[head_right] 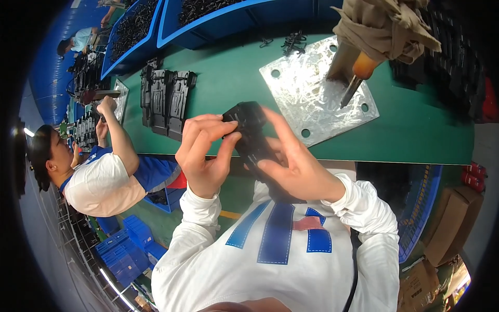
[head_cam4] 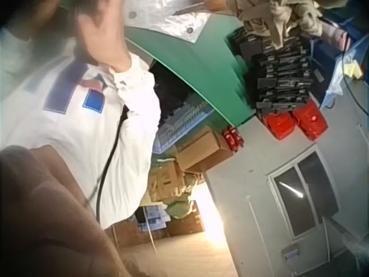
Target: Assembling plastic toy car components and securing parts with a heat-sealing tool.
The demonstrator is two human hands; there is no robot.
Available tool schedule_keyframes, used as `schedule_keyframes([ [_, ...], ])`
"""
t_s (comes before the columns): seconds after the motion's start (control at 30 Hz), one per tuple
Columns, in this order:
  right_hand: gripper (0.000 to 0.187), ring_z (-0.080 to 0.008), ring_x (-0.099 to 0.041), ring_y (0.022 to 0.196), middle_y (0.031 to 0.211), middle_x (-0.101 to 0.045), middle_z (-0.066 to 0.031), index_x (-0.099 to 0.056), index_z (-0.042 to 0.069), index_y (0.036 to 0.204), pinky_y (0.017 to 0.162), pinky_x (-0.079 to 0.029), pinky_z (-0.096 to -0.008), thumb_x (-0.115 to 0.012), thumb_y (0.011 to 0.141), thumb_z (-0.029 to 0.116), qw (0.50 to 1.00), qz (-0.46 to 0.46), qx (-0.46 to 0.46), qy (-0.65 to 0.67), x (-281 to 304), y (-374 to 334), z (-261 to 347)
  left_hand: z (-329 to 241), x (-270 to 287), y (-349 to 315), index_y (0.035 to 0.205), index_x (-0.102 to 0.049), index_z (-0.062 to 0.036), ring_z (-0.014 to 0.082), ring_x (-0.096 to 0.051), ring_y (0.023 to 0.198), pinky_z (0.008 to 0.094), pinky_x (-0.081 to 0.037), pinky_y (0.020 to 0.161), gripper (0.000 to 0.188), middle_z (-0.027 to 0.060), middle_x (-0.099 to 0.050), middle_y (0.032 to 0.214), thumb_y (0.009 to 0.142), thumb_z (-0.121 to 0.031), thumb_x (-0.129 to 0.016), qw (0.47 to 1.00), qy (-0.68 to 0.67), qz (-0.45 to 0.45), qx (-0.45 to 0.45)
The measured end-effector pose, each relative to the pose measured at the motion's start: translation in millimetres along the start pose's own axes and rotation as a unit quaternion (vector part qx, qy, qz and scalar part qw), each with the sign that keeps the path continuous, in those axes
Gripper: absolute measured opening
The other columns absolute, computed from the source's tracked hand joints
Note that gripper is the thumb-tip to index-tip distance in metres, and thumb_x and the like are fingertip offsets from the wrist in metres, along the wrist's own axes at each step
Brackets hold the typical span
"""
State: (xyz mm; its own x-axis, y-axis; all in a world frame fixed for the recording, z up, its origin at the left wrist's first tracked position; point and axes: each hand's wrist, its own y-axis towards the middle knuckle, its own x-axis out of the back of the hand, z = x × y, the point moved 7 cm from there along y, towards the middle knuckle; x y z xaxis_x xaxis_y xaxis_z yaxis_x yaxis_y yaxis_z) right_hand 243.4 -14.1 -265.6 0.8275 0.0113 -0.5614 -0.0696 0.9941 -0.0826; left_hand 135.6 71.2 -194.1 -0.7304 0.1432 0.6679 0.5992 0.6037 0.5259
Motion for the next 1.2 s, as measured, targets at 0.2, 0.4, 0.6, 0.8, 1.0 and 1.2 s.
schedule_keyframes([
  [0.2,0.078,-0.0229,-0.061,0.113,0.129,-0.053,-0.0208,-0.010,0.005,0.151,0.098,-0.046,-0.0331,-0.051,0.087,-0.010,0.999,0.018,-0.023,-0.027,1.9,-4.8,1.5,-4.8,2.9,-1.9,0.087,-0.071,-0.0055,0.0267,-0.061,0.083,0.0346,-0.051,0.071,0.029,0.0052,-0.063,0.083,0.062,0.006,-0.079,1.000,0.004,-0.005,0.007],
  [0.4,0.077,-0.0228,-0.060,0.115,0.129,-0.053,-0.0208,-0.011,0.004,0.150,0.098,-0.046,-0.0324,-0.052,0.086,-0.010,0.999,0.015,-0.004,-0.051,0.6,-9.9,3.8,-10.5,2.5,-4.1,0.085,-0.071,-0.0053,0.0257,-0.060,0.081,0.0343,-0.050,0.070,0.029,0.0041,-0.063,0.082,0.061,0.007,-0.080,1.000,0.018,-0.017,-0.004],
  [0.6,0.076,-0.0216,-0.063,0.108,0.130,-0.054,-0.0186,-0.016,0.004,0.150,0.092,-0.049,-0.0317,-0.050,0.084,-0.010,0.995,-0.004,0.038,-0.094,2.9,-13.8,9.4,-15.1,-0.5,-4.7,0.085,-0.071,-0.0053,0.0251,-0.059,0.079,0.0338,-0.050,0.069,0.029,0.0038,-0.062,0.081,0.060,0.007,-0.080,0.999,0.027,-0.015,-0.010],
  [0.8,0.079,-0.0237,-0.064,0.106,0.120,-0.060,-0.0197,-0.015,0.004,0.151,0.091,-0.049,-0.0329,-0.051,0.082,-0.011,0.990,0.001,0.038,-0.136,7.4,-16.5,15.3,-13.8,-4.4,1.1,0.087,-0.071,-0.0019,0.0312,-0.064,0.093,0.0364,-0.053,0.075,0.025,0.0131,-0.068,0.100,0.064,0.006,-0.079,0.997,-0.038,-0.023,0.057],
  [1.0,0.080,-0.0233,-0.063,0.107,0.122,-0.060,-0.0199,-0.014,0.004,0.151,0.091,-0.049,-0.0321,-0.051,0.081,-0.011,0.988,-0.007,0.041,-0.150,15.3,-20.8,11.0,-19.9,-15.8,-2.1,0.088,-0.071,-0.0012,0.0336,-0.066,0.096,0.0378,-0.053,0.079,0.026,0.0150,-0.068,0.108,0.064,0.006,-0.077,0.999,-0.024,0.016,-0.020],
  [1.2,0.034,-0.0060,-0.053,0.086,0.096,-0.056,-0.0032,-0.041,0.004,0.119,0.074,-0.046,-0.0230,-0.060,0.091,0.005,0.994,-0.110,0.023,-0.005,25.4,-15.7,5.4,-36.9,-34.7,-6.2,0.092,-0.071,-0.0035,0.0308,-0.063,0.098,0.0382,-0.049,0.080,0.026,0.0114,-0.066,0.111,0.067,-0.001,-0.073,0.995,0.017,0.067,-0.067],
])
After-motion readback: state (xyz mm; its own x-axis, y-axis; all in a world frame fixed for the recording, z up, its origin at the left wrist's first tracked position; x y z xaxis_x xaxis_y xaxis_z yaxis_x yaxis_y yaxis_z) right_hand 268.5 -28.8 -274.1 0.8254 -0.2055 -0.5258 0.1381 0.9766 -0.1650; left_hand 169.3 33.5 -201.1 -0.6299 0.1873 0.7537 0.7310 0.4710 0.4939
